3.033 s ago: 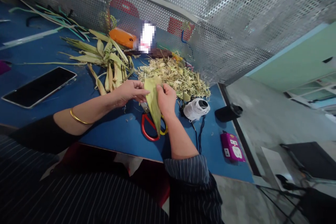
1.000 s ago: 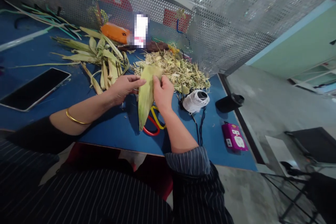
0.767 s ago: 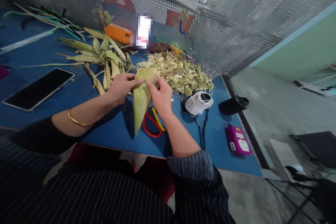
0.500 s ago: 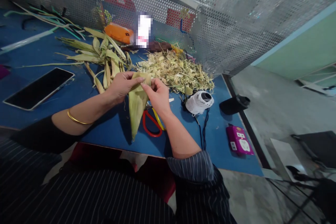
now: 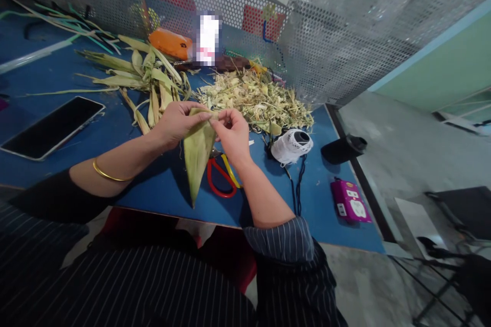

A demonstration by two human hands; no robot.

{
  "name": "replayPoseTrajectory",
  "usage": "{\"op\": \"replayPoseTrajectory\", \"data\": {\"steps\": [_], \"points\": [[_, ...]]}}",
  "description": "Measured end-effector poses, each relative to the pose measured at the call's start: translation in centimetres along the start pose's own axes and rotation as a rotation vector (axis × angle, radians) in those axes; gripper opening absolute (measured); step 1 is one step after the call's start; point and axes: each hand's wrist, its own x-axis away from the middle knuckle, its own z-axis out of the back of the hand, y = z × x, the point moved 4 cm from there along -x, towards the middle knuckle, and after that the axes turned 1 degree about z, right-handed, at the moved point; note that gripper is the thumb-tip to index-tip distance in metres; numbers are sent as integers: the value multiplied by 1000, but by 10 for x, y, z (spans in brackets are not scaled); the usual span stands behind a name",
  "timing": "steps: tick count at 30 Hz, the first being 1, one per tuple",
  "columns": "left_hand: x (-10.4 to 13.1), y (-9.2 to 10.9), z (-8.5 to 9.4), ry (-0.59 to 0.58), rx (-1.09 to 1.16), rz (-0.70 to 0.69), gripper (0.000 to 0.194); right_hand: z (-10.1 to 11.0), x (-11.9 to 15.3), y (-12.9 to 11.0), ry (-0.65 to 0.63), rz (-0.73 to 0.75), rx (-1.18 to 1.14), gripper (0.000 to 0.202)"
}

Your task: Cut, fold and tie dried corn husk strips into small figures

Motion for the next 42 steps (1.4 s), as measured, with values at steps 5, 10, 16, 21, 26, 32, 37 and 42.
{"op": "replayPoseTrajectory", "data": {"steps": [5, 10, 16, 21, 26, 32, 37, 42], "points": [[2, -1, -1, -29, -14, 53, 27, 3, -1, -4, -1, 50, 40, 18], [1, 2, 0, -22, -108, -38, 26, 4, -3, -3, -23, 55, 31, 18], [0, 7, 2, -10, -275, -122, 24, 3, -2, -4, -13, 45, 62, 20], [0, 6, 0, -67, -218, -104, 27, 5, -2, -3, 1, 69, 47, 15], [1, 4, -1, -80, -141, -46, 26, 5, -3, -2, -15, 110, 47, 14], [2, 1, -3, -83, -60, 18, 24, 5, -2, -4, 5, 205, 160, 14], [2, -1, -5, -84, -21, 56, 23, 4, 3, -9, 14, 289, 253, 16], [-1, -1, -3, -67, -30, 24, 26, 3, 0, -5, 12, 204, 125, 14]]}}
